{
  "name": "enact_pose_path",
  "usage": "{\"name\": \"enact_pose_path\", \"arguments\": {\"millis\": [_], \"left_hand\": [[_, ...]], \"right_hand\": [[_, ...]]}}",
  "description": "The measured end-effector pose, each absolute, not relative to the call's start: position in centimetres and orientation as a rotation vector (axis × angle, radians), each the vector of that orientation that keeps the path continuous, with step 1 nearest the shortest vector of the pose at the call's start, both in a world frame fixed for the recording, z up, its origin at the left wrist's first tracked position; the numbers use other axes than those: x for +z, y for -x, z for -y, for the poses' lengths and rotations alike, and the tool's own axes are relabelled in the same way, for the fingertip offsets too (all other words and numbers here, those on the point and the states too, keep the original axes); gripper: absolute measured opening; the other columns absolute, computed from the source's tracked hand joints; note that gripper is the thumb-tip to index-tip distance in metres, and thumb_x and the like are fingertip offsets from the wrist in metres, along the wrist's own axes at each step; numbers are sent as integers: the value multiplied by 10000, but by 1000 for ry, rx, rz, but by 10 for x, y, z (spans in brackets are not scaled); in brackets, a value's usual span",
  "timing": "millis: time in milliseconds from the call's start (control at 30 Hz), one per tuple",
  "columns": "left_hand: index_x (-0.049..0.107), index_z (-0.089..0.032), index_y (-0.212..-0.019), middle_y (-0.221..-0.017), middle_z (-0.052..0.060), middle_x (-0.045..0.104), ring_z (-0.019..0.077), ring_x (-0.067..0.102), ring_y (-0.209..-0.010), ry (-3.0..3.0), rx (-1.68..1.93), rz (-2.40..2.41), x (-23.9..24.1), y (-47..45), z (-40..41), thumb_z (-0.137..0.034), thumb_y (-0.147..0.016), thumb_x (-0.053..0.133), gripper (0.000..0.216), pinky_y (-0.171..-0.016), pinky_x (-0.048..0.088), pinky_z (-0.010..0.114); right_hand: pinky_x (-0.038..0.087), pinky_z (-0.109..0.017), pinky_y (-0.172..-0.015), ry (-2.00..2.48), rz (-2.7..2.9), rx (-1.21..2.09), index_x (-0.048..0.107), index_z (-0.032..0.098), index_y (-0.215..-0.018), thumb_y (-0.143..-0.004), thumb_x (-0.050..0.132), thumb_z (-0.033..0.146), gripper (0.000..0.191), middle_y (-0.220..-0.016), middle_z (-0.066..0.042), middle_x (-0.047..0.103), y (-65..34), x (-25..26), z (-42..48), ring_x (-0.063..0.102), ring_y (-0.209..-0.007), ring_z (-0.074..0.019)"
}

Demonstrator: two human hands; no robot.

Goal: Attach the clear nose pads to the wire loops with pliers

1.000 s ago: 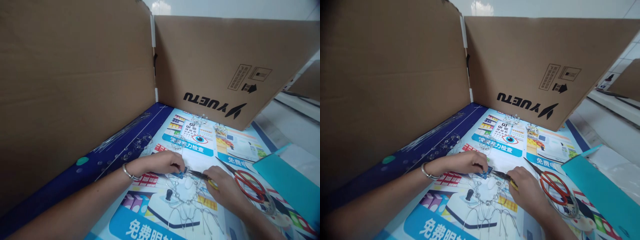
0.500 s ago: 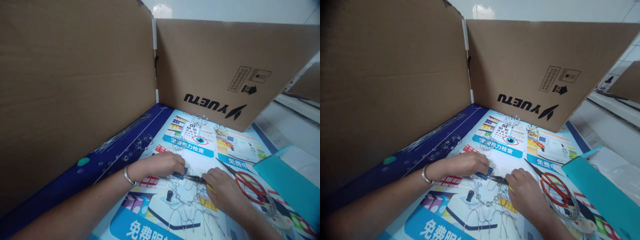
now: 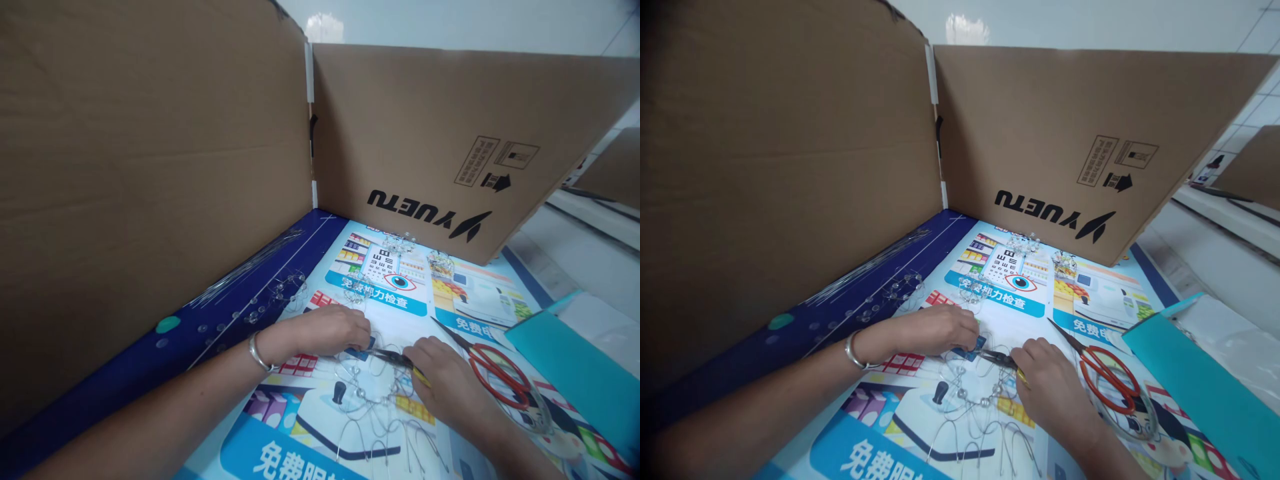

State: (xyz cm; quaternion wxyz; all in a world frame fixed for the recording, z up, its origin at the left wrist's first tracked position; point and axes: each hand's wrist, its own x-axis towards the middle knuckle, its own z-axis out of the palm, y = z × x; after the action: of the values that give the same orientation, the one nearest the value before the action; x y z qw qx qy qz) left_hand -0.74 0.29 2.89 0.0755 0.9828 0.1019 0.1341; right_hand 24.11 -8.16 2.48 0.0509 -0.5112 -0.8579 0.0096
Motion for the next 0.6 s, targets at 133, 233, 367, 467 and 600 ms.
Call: {"name": "enact_pose_path", "arguments": {"millis": [133, 233, 367, 467, 600], "left_hand": [[568, -181, -791, -819, -4, 610, 137, 533, -767, -2951, 354, -323, 30, 7, -2, -14, -771, 552, 169, -626, 378, 242], [572, -180, -794, -823, 6, 611, 140, 534, -774, -2948, 353, -322, 29, 6, -3, -12, -776, 541, 171, -636, 383, 242], [581, -182, -799, -815, 8, 610, 139, 534, -766, -2957, 398, -306, 28, 7, -3, -43, -796, 536, 147, -636, 390, 246], [586, -185, -797, -805, 8, 610, 137, 533, -754, -2960, 428, -308, 28, 7, -4, -67, -809, 535, 129, -633, 393, 245], [583, -180, -780, -787, 11, 606, 138, 534, -746, -2947, 437, -286, 28, 7, -5, -92, -825, 529, 112, -643, 395, 235]], "right_hand": [[354, -309, -763, 1567, 2610, 42, 561, 228, -951, -768, 486, 145, 215, -886, -35, 539, -241, 25, 82, 458, -880, -193], [347, -303, -750, 1571, 2624, 44, 564, 230, -935, -764, 491, 139, 207, -874, -31, 538, -241, 26, 82, 456, -868, -189], [334, -298, -726, 1562, 2658, -8, 565, 228, -896, -752, 500, 126, 189, -850, -26, 537, -239, 28, 83, 455, -842, -186], [321, -309, -713, 1546, 2709, -116, 566, 225, -859, -736, 518, 120, 170, -831, -26, 540, -238, 27, 83, 453, -818, -190], [311, -336, -731, 1504, 2735, -335, 565, 222, -928, -759, 500, 112, 213, -850, -39, 549, -236, 28, 81, 453, -815, -202]]}}
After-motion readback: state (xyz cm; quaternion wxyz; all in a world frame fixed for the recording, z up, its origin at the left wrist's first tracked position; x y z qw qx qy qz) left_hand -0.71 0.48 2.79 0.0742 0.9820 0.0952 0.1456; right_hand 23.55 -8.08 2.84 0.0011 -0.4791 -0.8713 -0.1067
